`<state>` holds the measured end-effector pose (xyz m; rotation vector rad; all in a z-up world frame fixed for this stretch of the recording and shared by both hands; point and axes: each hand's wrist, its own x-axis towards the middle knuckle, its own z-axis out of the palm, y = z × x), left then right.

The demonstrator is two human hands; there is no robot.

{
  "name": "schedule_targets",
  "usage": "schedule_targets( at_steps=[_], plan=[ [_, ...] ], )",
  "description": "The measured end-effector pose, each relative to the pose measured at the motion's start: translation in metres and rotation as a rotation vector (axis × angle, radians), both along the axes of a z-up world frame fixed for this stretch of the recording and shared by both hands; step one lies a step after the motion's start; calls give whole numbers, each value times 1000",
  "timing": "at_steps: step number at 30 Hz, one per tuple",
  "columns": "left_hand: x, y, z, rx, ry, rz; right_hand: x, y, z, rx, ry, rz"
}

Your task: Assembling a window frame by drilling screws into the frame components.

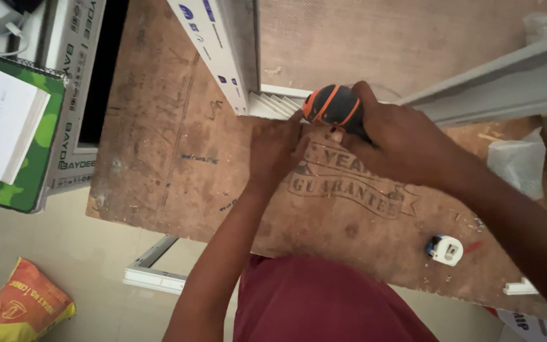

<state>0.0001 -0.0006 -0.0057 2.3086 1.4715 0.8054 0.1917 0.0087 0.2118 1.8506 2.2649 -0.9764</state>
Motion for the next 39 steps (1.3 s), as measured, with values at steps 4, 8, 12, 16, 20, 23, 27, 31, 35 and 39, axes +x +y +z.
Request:
schedule_targets(
  at_steps=[4, 8, 12, 16, 20, 23, 27, 31, 35, 39],
  plan=[
    [0, 6, 3, -80, 25, -32, 8, 2, 12, 13, -79, 1],
    [-1, -2, -1, 18, 28, -19, 19, -29, 33, 130, 12, -1],
    [0, 1, 8, 13, 4, -23, 38, -78, 28, -149, -150, -259],
    [3, 3, 14, -88, 117, -18, 40, -138, 4, -168, -72, -437],
    [10, 8, -8, -58, 14, -46, 50, -199, -64, -115, -95, -545],
    [17, 7, -3, -27, -18, -6, 48, -228, -104, 124, -3, -526],
    [27, 6, -4, -69, 64, 32, 46, -252, -138, 118, -100, -610],
    [27, 2, -6, 21, -11, 83, 50, -265, -134, 250, 35, -569],
    [27, 1, -8, -54, -40, 62, 81, -270, -131, 161, 151, -626],
    [27, 0, -4, 31, -146, 102, 138, -270, -155, 416, 103, -906]
  ],
)
